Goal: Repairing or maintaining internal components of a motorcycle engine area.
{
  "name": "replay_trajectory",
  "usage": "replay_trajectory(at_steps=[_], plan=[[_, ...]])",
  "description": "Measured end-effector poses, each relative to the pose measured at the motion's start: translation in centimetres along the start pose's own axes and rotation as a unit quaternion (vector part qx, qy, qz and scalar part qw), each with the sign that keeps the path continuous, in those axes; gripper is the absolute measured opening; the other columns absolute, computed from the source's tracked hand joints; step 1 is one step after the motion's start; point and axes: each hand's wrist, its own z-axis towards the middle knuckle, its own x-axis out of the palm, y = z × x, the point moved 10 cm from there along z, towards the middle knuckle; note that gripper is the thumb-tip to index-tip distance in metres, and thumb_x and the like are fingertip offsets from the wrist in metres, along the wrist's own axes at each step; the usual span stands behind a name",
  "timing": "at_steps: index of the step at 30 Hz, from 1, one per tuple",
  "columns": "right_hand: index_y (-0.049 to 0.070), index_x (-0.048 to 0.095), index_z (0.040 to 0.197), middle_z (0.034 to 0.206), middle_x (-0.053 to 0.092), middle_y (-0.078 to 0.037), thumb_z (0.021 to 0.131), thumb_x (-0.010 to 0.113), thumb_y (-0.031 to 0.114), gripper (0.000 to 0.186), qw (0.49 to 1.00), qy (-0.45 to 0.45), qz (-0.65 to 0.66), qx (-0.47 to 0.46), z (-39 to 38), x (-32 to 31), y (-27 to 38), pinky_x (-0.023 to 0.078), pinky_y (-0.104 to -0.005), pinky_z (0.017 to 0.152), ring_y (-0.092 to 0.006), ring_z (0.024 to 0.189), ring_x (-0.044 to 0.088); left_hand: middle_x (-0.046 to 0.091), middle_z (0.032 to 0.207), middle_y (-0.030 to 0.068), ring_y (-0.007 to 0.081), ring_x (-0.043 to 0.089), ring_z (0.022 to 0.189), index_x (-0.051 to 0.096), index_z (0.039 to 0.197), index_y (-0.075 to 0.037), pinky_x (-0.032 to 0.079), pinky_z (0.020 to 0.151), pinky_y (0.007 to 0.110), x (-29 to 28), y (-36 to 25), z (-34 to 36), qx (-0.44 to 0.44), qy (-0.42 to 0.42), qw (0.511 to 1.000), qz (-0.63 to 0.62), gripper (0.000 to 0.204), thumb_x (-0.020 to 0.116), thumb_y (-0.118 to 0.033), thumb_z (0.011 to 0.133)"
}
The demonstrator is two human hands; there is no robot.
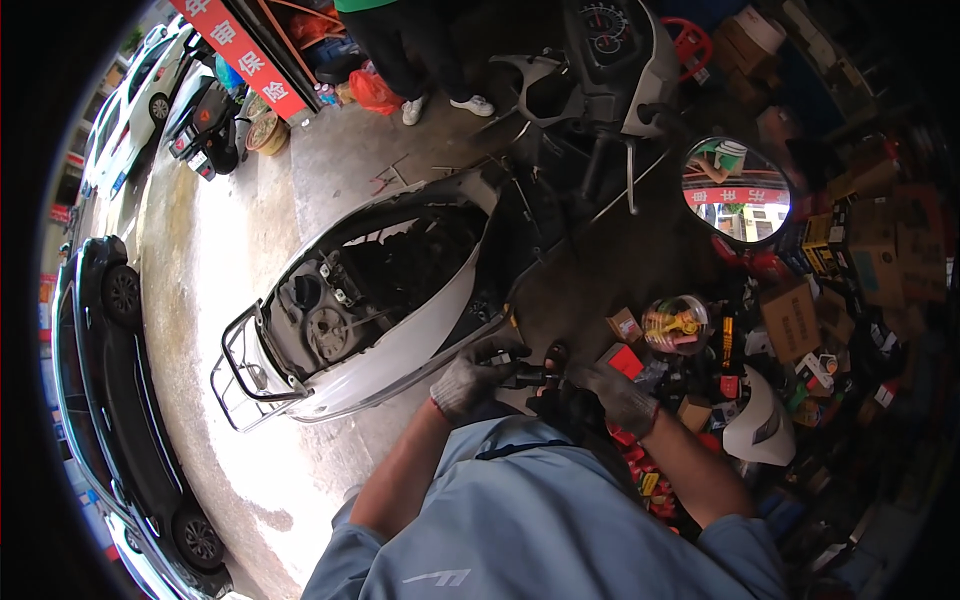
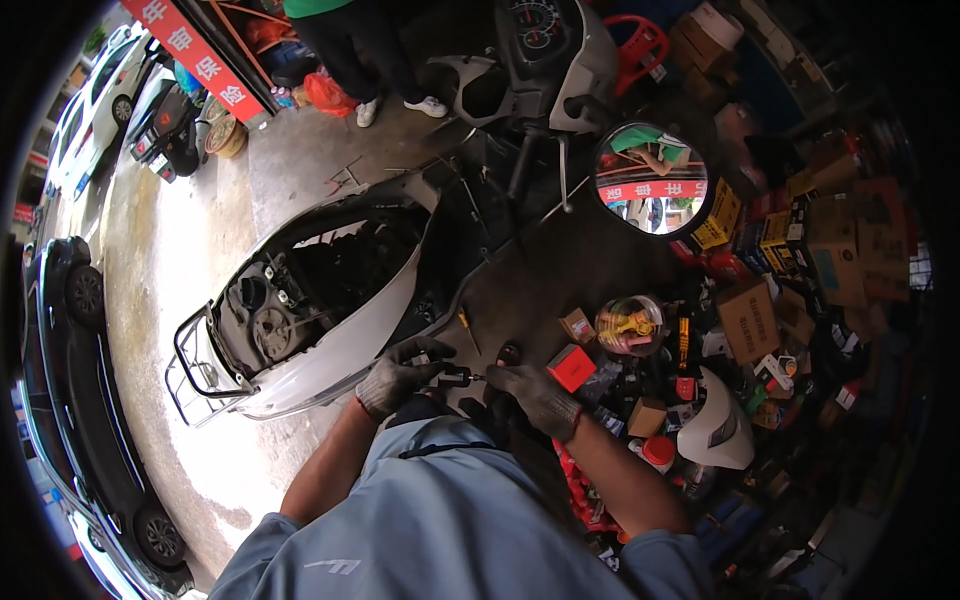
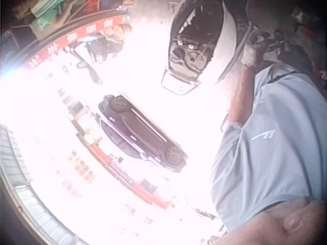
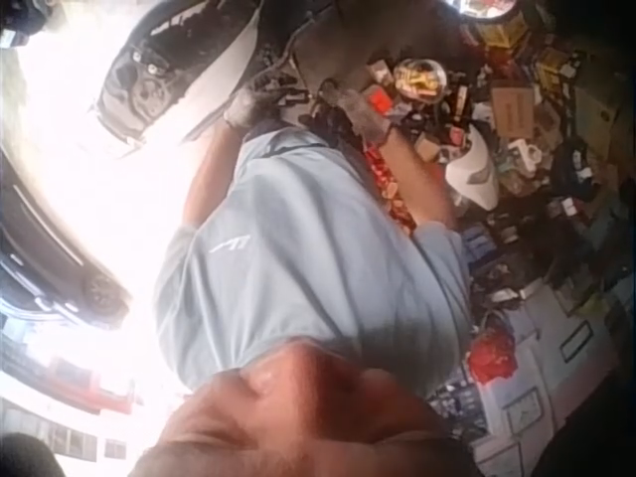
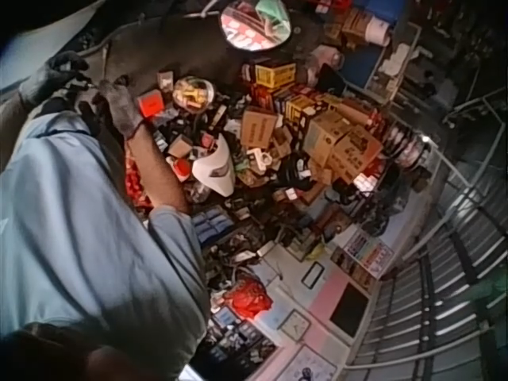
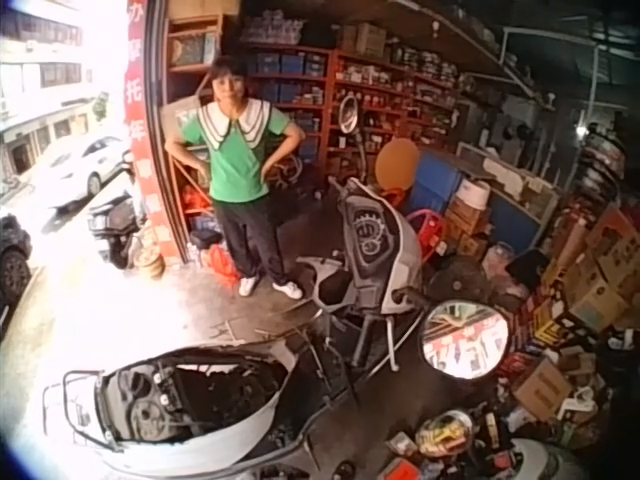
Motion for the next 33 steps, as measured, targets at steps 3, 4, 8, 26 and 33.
replay_trajectory(at_steps=[3,4,8,26,33], plan=[[0.002,0.067,0.094,0.078,0.063,-0.001,0.095,0.054,0.029,0.030,0.994,0.009,0.084,0.070,-0.1,0.8,-1.2,0.045,-0.0255,0.066,-0.0076,0.072,0.057,0.061,0.117,0.0118,0.0223,0.062,0.107,0.055,0.121,0.002,0.052,0.091,0.034,-0.3,0.2,-0.1,0.009,-0.005,1.000,0.003,0.033,0.061,0.000,0.088],[0.002,0.067,0.096,0.079,0.063,-0.002,0.095,0.054,0.028,0.029,0.996,0.005,0.069,0.054,0.1,0.7,-1.4,0.045,-0.0259,0.067,-0.0082,0.072,0.057,0.060,0.119,0.0116,0.0226,0.061,0.108,0.052,0.125,0.002,0.052,0.092,0.035,0.0,-0.1,-0.1,0.019,-0.001,1.000,-0.007,0.040,0.063,-0.001,0.086],[0.001,0.067,0.098,0.081,0.063,-0.002,0.094,0.055,0.025,0.027,1.000,-0.009,-0.002,-0.020,-0.1,0.1,-0.8,0.045,-0.0268,0.070,-0.0086,0.075,0.057,0.056,0.126,0.0138,0.0236,0.061,0.108,0.043,0.136,-0.001,0.051,0.093,0.036,0.1,-2.4,-1.0,0.103,-0.038,0.992,0.064,0.063,0.071,-0.003,0.080],[0.001,0.064,0.102,0.095,0.067,-0.019,0.095,0.052,0.027,0.030,0.993,-0.030,-0.117,-0.016,-0.9,0.2,0.5,0.046,-0.0358,0.077,-0.0307,0.088,0.064,0.051,0.129,0.0168,0.0225,0.060,0.104,0.034,0.144,-0.005,0.054,0.090,0.040,1.4,-3.9,-2.3,0.162,-0.043,0.976,0.137,0.089,0.078,0.002,0.067],[0.001,0.063,0.090,0.077,0.062,-0.007,0.095,0.048,0.027,0.031,0.964,-0.072,-0.182,-0.178,-0.2,0.0,1.9,0.046,-0.0304,0.067,-0.0180,0.072,0.061,0.052,0.130,0.0165,0.0235,0.061,0.105,0.034,0.144,-0.004,0.053,0.092,0.038,2.0,-4.8,-2.3,0.212,-0.026,0.958,0.193,0.091,0.078,0.002,0.065]])
